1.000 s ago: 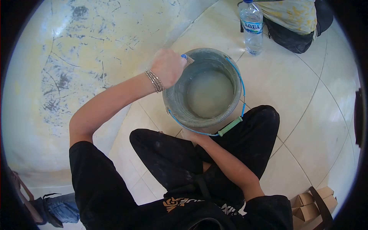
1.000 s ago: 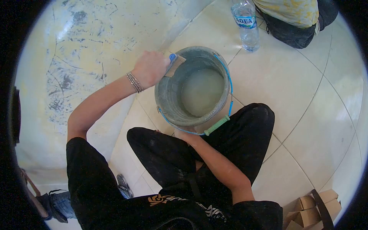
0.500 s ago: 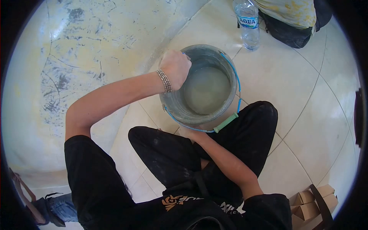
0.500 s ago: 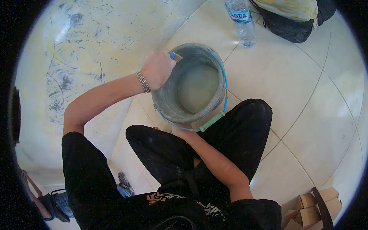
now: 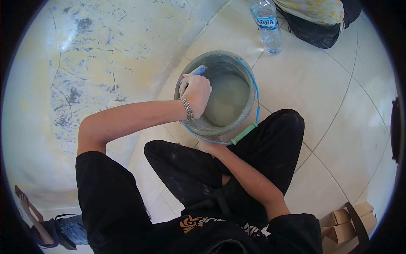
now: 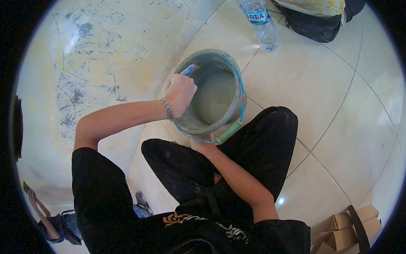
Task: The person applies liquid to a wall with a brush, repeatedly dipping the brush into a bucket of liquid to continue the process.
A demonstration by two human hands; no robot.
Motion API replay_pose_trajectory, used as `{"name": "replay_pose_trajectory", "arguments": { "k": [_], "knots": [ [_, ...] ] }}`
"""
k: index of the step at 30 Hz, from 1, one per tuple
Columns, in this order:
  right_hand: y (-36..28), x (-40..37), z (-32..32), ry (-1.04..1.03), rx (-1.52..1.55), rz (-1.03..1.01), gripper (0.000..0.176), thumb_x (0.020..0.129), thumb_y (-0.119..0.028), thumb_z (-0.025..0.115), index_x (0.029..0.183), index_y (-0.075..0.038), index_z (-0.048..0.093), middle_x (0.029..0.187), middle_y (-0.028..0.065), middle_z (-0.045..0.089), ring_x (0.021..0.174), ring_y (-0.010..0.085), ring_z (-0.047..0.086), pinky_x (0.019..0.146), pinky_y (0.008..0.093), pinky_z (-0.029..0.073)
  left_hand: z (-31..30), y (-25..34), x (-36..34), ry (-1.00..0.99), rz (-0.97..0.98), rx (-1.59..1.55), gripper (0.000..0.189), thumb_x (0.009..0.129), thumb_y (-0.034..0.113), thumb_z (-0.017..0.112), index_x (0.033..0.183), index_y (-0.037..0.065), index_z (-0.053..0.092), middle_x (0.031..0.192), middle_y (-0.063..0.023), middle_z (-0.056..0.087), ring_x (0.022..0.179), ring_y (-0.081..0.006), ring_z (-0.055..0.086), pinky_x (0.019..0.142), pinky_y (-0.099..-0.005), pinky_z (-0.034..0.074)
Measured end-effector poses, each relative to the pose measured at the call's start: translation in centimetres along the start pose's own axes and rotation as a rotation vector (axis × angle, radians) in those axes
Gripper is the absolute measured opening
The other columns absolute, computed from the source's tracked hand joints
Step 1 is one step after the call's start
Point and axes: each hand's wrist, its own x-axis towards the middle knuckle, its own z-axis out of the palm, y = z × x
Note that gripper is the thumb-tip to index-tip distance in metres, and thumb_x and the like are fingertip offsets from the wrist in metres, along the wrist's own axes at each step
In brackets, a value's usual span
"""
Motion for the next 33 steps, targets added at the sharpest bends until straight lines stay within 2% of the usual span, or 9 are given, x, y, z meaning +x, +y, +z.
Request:
{"name": "replay_pose_trajectory", "arguments": {
  "k": [1, 4, 7, 9, 12, 15, 22, 28, 33],
  "knots": [
    [0.1, 0.0, 0.4, -0.002, 0.009, 0.000, 0.040, 0.089, -0.015, 0.041, 0.126, -0.004, 0.047, 0.135, 0.0192, 0.040, 0.125, 0.0361, 0.035, 0.106, 0.0483, 0.026, -0.1, -0.1, -0.1, 0.002, 0.021, 0.036, 0.030, 0.065, 0.017, 0.066, 0.093, 0.004, 0.070, 0.070, -0.0102, 0.066, 0.046, -0.0207, 0.059, 0.024, -0.0324, 0.038],
    [0.6, -0.2, 0.5, -0.073, 0.013, -0.014, 0.043, 0.089, -0.015, 0.040, 0.131, -0.004, 0.042, 0.140, 0.0180, 0.034, 0.129, 0.0349, 0.030, 0.108, 0.0468, 0.023, -0.6, -1.0, -0.3, 0.081, 0.095, -0.076, 0.024, 0.065, 0.014, 0.065, 0.087, 0.007, 0.071, 0.069, -0.0094, 0.066, 0.053, -0.0208, 0.062, 0.035, -0.0344, 0.046],
    [-0.6, 0.9, -1.8, -0.126, 0.026, -0.027, 0.051, 0.085, -0.018, 0.045, 0.133, -0.003, 0.039, 0.140, 0.0206, 0.032, 0.131, 0.0355, 0.027, 0.108, 0.0460, 0.021, 0.2, -5.2, 0.0, 0.304, 0.061, -0.366, 0.009, 0.068, 0.010, 0.063, 0.071, 0.011, 0.071, 0.067, -0.0111, 0.064, 0.071, -0.0243, 0.066, 0.064, -0.0351, 0.052],
    [-0.4, 0.8, -1.4, -0.069, -0.099, -0.132, 0.057, 0.080, -0.024, 0.052, 0.130, 0.001, 0.041, 0.135, 0.0267, 0.035, 0.129, 0.0365, 0.031, 0.107, 0.0466, 0.024, 3.5, -5.7, 1.1, 0.483, -0.021, -0.543, 0.010, 0.071, 0.011, 0.060, 0.070, 0.005, 0.067, 0.066, -0.0161, 0.063, 0.067, -0.0278, 0.066, 0.060, -0.0389, 0.053],
    [0.6, 0.0, -0.4, -0.066, -0.266, -0.129, 0.065, 0.073, -0.031, 0.059, 0.124, 0.007, 0.044, 0.128, 0.0333, 0.040, 0.124, 0.0396, 0.037, 0.105, 0.0464, 0.028, 3.5, -5.1, -0.8, 0.420, -0.039, -0.544, 0.010, 0.069, 0.010, 0.058, 0.068, 0.005, 0.066, 0.066, -0.0154, 0.063, 0.068, -0.0288, 0.066, 0.061, -0.0396, 0.053],
    [-0.9, 0.8, -2.0, -0.475, -0.317, 0.068, 0.066, 0.073, -0.031, 0.058, 0.124, 0.007, 0.043, 0.125, 0.0326, 0.043, 0.120, 0.0417, 0.041, 0.104, 0.0450, 0.030, 5.3, -5.6, -2.6, 0.494, 0.003, -0.641, 0.010, 0.070, 0.010, 0.058, 0.066, 0.004, 0.065, 0.069, -0.0158, 0.064, 0.069, -0.0282, 0.065, 0.061, -0.0391, 0.052],
    [0.7, 0.5, -0.6, -0.268, -0.330, 0.016, 0.056, 0.070, -0.035, 0.063, 0.104, 0.009, 0.057, 0.114, 0.0317, 0.053, 0.111, 0.0413, 0.050, 0.100, 0.0434, 0.036, 10.4, -7.3, -5.1, 0.820, 0.100, -0.374, 0.015, 0.077, 0.016, 0.055, 0.084, 0.005, 0.063, 0.059, -0.0076, 0.053, 0.063, -0.0275, 0.060, 0.056, -0.0368, 0.048],
    [2.5, 0.5, 0.6, -0.403, -0.513, -0.010, 0.058, 0.071, -0.039, 0.064, 0.103, 0.008, 0.059, 0.113, 0.0299, 0.054, 0.112, 0.0400, 0.050, 0.100, 0.0421, 0.036, 9.9, -7.5, -5.1, 0.462, 0.175, -0.203, 0.016, 0.077, 0.021, 0.058, 0.083, 0.011, 0.069, 0.070, -0.0058, 0.061, 0.068, -0.0212, 0.063, 0.056, -0.0358, 0.049],
    [1.2, 0.5, -0.7, -0.425, -0.440, 0.005, 0.062, 0.071, -0.039, 0.065, 0.111, 0.008, 0.054, 0.119, 0.0302, 0.050, 0.115, 0.0407, 0.047, 0.102, 0.0435, 0.033, 6.4, -5.1, -4.0, 0.264, 0.224, -0.153, 0.009, 0.067, 0.017, 0.064, 0.074, 0.015, 0.069, 0.061, -0.0014, 0.060, 0.058, -0.0191, 0.061, 0.041, -0.0347, 0.042]
  ]
}}
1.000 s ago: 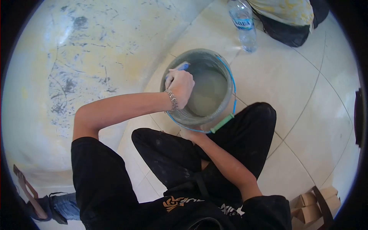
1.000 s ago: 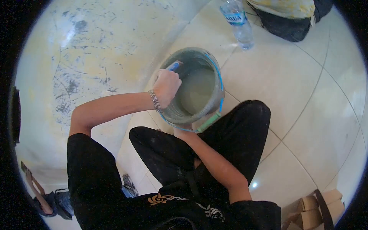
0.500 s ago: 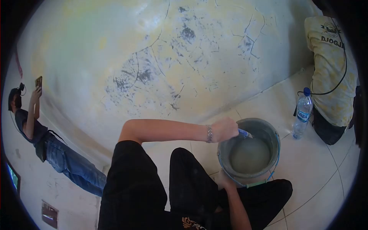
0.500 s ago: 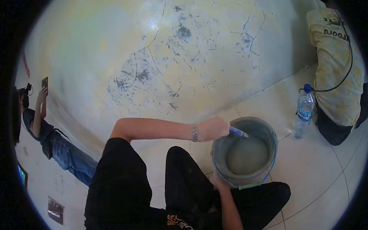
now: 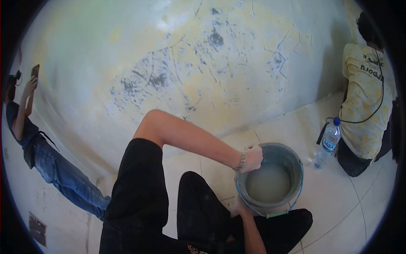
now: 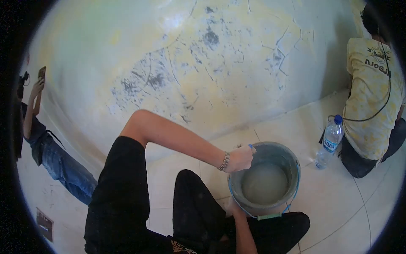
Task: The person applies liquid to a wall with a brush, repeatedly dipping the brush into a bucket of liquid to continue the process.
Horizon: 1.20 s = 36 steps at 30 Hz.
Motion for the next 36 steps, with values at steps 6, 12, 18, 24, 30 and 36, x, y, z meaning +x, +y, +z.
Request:
{"name": "replay_pose_trajectory", "arguments": {
  "k": [6, 12, 18, 24, 30, 36],
  "knots": [
    [0.0, -0.3, -0.5, 0.154, 0.036, -0.066, 0.065, 0.071, -0.037, 0.066, 0.117, 0.008, 0.050, 0.124, 0.0314, 0.045, 0.118, 0.0433, 0.042, 0.104, 0.0455, 0.030, -4.3, 0.4, 3.9, -0.285, -0.008, -0.030, 0.004, 0.063, 0.011, 0.064, 0.065, 0.014, 0.066, 0.055, 0.0039, 0.055, 0.045, -0.0152, 0.052, 0.032, -0.0296, 0.031],
    [-0.9, -0.5, -1.6, -0.006, 0.055, -0.005, 0.065, 0.073, -0.036, 0.065, 0.118, 0.008, 0.049, 0.123, 0.0315, 0.045, 0.118, 0.0431, 0.042, 0.104, 0.0463, 0.029, -5.7, 2.3, 9.0, -0.676, 0.018, 0.230, 0.015, 0.074, 0.015, 0.059, 0.060, 0.013, 0.057, 0.055, 0.0059, 0.044, 0.041, -0.0088, 0.037, 0.034, -0.0243, 0.028],
    [-0.4, -0.6, -1.3, 0.010, 0.048, -0.007, 0.073, 0.073, -0.037, 0.064, 0.126, 0.008, 0.039, 0.128, 0.0311, 0.041, 0.120, 0.0431, 0.040, 0.104, 0.0469, 0.029, -6.2, 3.1, 10.9, -0.734, 0.102, 0.371, 0.008, 0.080, 0.021, 0.058, 0.077, 0.015, 0.062, 0.063, 0.0052, 0.051, 0.050, -0.0105, 0.046, 0.040, -0.0234, 0.037],
    [-0.3, -0.8, -2.1, 0.029, 0.044, -0.021, 0.081, 0.073, -0.037, 0.064, 0.133, 0.006, 0.031, 0.133, 0.0305, 0.036, 0.124, 0.0428, 0.035, 0.106, 0.0461, 0.026, -1.2, 0.1, 11.3, -0.381, 0.061, 0.155, 0.007, 0.067, 0.018, 0.066, 0.065, 0.011, 0.064, 0.067, -0.0010, 0.062, 0.056, -0.0171, 0.056, 0.046, -0.0314, 0.044],
    [-0.2, -0.7, -2.2, -0.057, 0.096, -0.011, 0.075, 0.075, -0.038, 0.060, 0.133, 0.002, 0.034, 0.137, 0.0272, 0.033, 0.126, 0.0426, 0.032, 0.107, 0.0475, 0.024, -3.8, -17.1, -5.3, -0.009, 0.038, -0.871, 0.034, 0.081, 0.030, 0.065, 0.108, 0.010, 0.065, 0.070, -0.0059, 0.064, 0.062, -0.0142, 0.057, 0.056, -0.0324, 0.044],
    [0.3, 0.5, -0.6, -0.114, -0.030, -0.001, 0.081, 0.068, -0.039, 0.066, 0.129, 0.007, 0.038, 0.129, 0.0318, 0.040, 0.123, 0.0419, 0.038, 0.106, 0.0442, 0.027, -9.9, -31.1, -26.1, 0.544, -0.746, -0.479, 0.037, 0.085, 0.039, 0.058, 0.111, 0.014, 0.064, 0.111, -0.0090, 0.063, 0.094, -0.0245, 0.064, 0.084, -0.0339, 0.048]
  ]
}}
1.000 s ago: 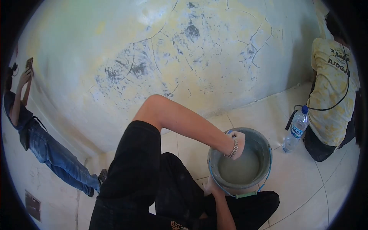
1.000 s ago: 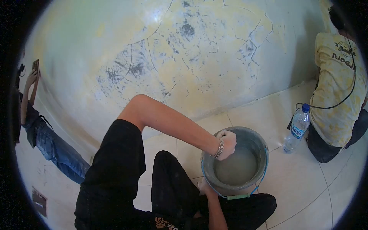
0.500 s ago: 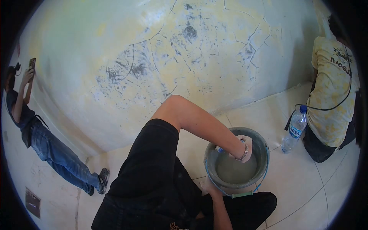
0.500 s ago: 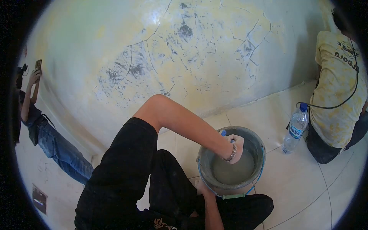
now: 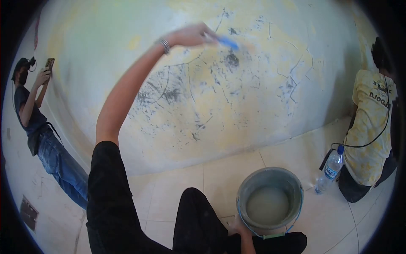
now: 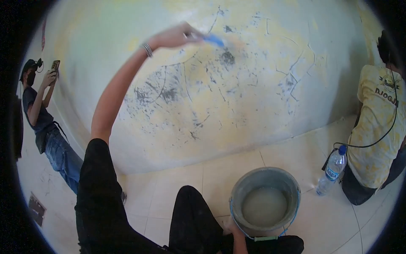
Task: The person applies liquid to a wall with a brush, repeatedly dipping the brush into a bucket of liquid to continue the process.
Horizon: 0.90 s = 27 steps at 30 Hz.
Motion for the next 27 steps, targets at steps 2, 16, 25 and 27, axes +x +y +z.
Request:
{"name": "replay_pose_trajectory", "arguments": {
  "k": [2, 16, 25, 27],
  "knots": [
    [0.0, 0.2, 0.0, -0.015, -0.009, 0.017, 0.080, 0.068, -0.039, 0.066, 0.129, 0.007, 0.038, 0.129, 0.0318, 0.040, 0.123, 0.0419, 0.038, 0.106, 0.0442, 0.027, -3.7, -5.0, 0.7, 0.298, -0.249, 0.163, 0.036, 0.086, 0.039, 0.055, 0.109, 0.014, 0.065, 0.108, -0.0132, 0.063, 0.091, -0.0305, 0.063, 0.083, -0.0402, 0.049],
    [0.4, -0.3, -0.9, -0.002, 0.048, 0.040, 0.078, 0.068, -0.039, 0.065, 0.127, 0.006, 0.041, 0.128, 0.0314, 0.042, 0.122, 0.0419, 0.040, 0.105, 0.0443, 0.028, 15.1, -11.5, -4.5, 0.428, -0.519, 0.366, 0.033, 0.089, 0.022, 0.043, 0.119, 0.011, 0.049, 0.082, -0.0230, 0.061, 0.075, -0.0388, 0.062, 0.062, -0.0475, 0.051],
    [0.2, -0.9, -1.4, 0.046, 0.094, 0.021, 0.077, 0.068, -0.039, 0.065, 0.126, 0.006, 0.043, 0.127, 0.0312, 0.043, 0.121, 0.0419, 0.041, 0.105, 0.0444, 0.029, 23.2, -8.4, -14.3, 0.349, -0.545, 0.341, 0.043, 0.087, 0.023, 0.049, 0.127, 0.011, 0.048, 0.074, -0.0195, 0.058, 0.061, -0.0362, 0.060, 0.054, -0.0450, 0.049],
    [0.2, -1.0, -1.6, 0.049, 0.101, 0.023, 0.076, 0.068, -0.039, 0.065, 0.125, 0.006, 0.043, 0.126, 0.0311, 0.044, 0.121, 0.0419, 0.041, 0.104, 0.0445, 0.029, 24.3, -9.8, -15.4, 0.362, -0.520, 0.373, 0.042, 0.087, 0.025, 0.049, 0.127, 0.011, 0.049, 0.074, -0.0195, 0.058, 0.060, -0.0360, 0.060, 0.054, -0.0449, 0.048]
  ]
}}
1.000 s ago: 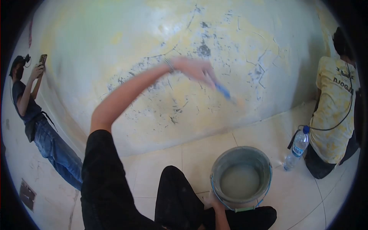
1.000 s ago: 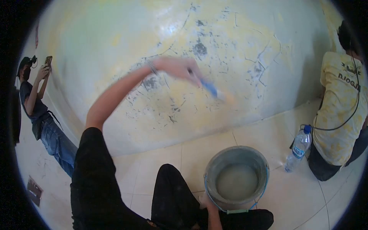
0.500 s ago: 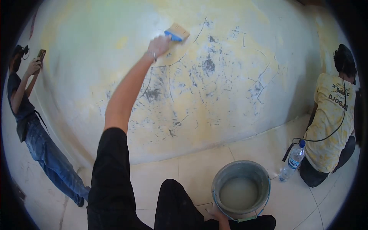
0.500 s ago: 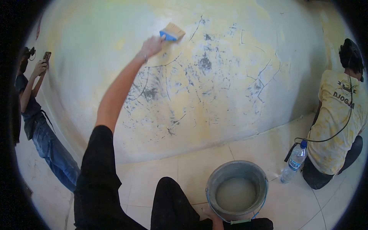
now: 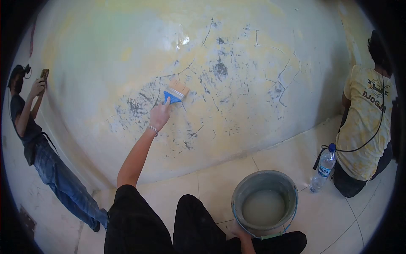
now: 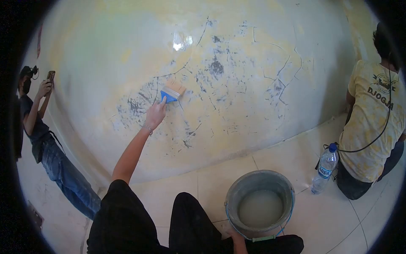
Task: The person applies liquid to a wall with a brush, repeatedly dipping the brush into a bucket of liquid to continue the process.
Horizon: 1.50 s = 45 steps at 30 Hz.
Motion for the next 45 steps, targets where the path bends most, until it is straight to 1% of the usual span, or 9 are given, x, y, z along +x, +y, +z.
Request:
{"name": "replay_pose_trajectory", "arguments": {
  "k": [9, 13, 18, 22, 28, 33, 38, 40, 45],
  "knots": [
    [-1.3, -0.7, -1.7, 0.002, 0.090, 0.002, 0.075, 0.067, -0.039, 0.065, 0.124, 0.006, 0.045, 0.125, 0.0309, 0.045, 0.120, 0.0420, 0.042, 0.104, 0.0445, 0.030, 4.6, 0.4, -7.9, -0.034, -0.106, -0.190, 0.041, 0.087, 0.026, 0.052, 0.126, 0.011, 0.051, 0.067, -0.0207, 0.057, 0.056, -0.0370, 0.057, 0.053, -0.0457, 0.046],
    [0.2, 0.1, 0.7, 0.182, -0.006, -0.087, 0.071, 0.066, -0.040, 0.064, 0.120, 0.005, 0.050, 0.124, 0.0287, 0.048, 0.117, 0.0410, 0.045, 0.103, 0.0436, 0.031, 5.6, 6.1, -15.9, -0.150, -0.316, -0.451, 0.037, 0.085, 0.027, 0.057, 0.118, 0.012, 0.059, 0.067, -0.0205, 0.059, 0.054, -0.0353, 0.057, 0.052, -0.0449, 0.044],
    [4.9, 1.7, 6.9, 0.246, -0.068, -0.105, 0.071, 0.065, -0.040, 0.065, 0.120, 0.003, 0.051, 0.123, 0.0269, 0.049, 0.116, 0.0402, 0.046, 0.102, 0.0422, 0.033, 4.7, 8.1, -19.7, -0.107, -0.103, -0.437, 0.038, 0.084, 0.026, 0.060, 0.120, 0.015, 0.058, 0.068, -0.0188, 0.057, 0.055, -0.0328, 0.055, 0.049, -0.0419, 0.043],
    [2.7, 1.3, 4.4, 0.069, -0.113, -0.041, 0.069, 0.067, -0.042, 0.064, 0.119, 0.002, 0.052, 0.121, 0.0257, 0.052, 0.115, 0.0389, 0.048, 0.101, 0.0423, 0.035, 2.3, 4.1, -9.5, 0.134, 0.018, -0.391, 0.046, 0.087, 0.022, 0.057, 0.132, 0.018, 0.046, 0.070, -0.0184, 0.054, 0.053, -0.0326, 0.053, 0.049, -0.0419, 0.043],
    [2.2, 1.9, 4.1, -0.058, -0.109, 0.052, 0.067, 0.070, -0.042, 0.065, 0.117, 0.004, 0.053, 0.120, 0.0260, 0.052, 0.113, 0.0378, 0.050, 0.100, 0.0422, 0.036, -5.4, 1.6, 10.9, 0.234, 0.601, 0.019, 0.071, 0.076, 0.004, 0.054, 0.138, 0.029, 0.031, 0.081, -0.0133, 0.051, 0.059, -0.0268, 0.054, 0.053, -0.0372, 0.046],
    [2.0, 1.9, 3.2, -0.119, -0.073, 0.053, 0.067, 0.070, -0.042, 0.067, 0.116, 0.005, 0.053, 0.120, 0.0263, 0.052, 0.114, 0.0376, 0.049, 0.100, 0.0419, 0.036, -8.5, -0.1, 20.4, 0.183, 0.630, 0.282, 0.059, 0.081, 0.004, 0.049, 0.133, 0.030, 0.040, 0.084, -0.0132, 0.054, 0.064, -0.0267, 0.057, 0.056, -0.0373, 0.047],
    [1.3, 1.0, 1.6, -0.142, -0.039, 0.005, 0.067, 0.071, -0.042, 0.068, 0.116, 0.005, 0.053, 0.120, 0.0259, 0.052, 0.116, 0.0371, 0.048, 0.100, 0.0417, 0.036, -10.8, -7.9, 18.7, 0.083, 0.436, 0.296, 0.042, 0.091, 0.014, 0.042, 0.129, 0.032, 0.046, 0.083, -0.0137, 0.057, 0.069, -0.0278, 0.060, 0.060, -0.0391, 0.049],
    [0.6, 1.1, 1.3, -0.096, -0.118, -0.040, 0.067, 0.071, -0.043, 0.068, 0.117, 0.003, 0.053, 0.121, 0.0247, 0.053, 0.117, 0.0366, 0.047, 0.100, 0.0417, 0.036, -10.6, -12.3, 16.2, 0.110, 0.249, 0.291, 0.039, 0.092, 0.020, 0.042, 0.129, 0.030, 0.046, 0.086, -0.0155, 0.059, 0.072, -0.0309, 0.061, 0.062, -0.0411, 0.050],
    [-1.7, 0.6, -1.2, -0.390, 0.031, 0.215, 0.070, 0.073, -0.045, 0.066, 0.121, 0.003, 0.049, 0.120, 0.0253, 0.053, 0.115, 0.0368, 0.049, 0.098, 0.0412, 0.038, -12.3, -14.1, 12.7, -0.009, -0.462, 0.267, 0.038, 0.091, 0.031, 0.043, 0.128, 0.022, 0.047, 0.096, -0.0192, 0.062, 0.087, -0.0366, 0.062, 0.072, -0.0458, 0.050]
  ]
}}
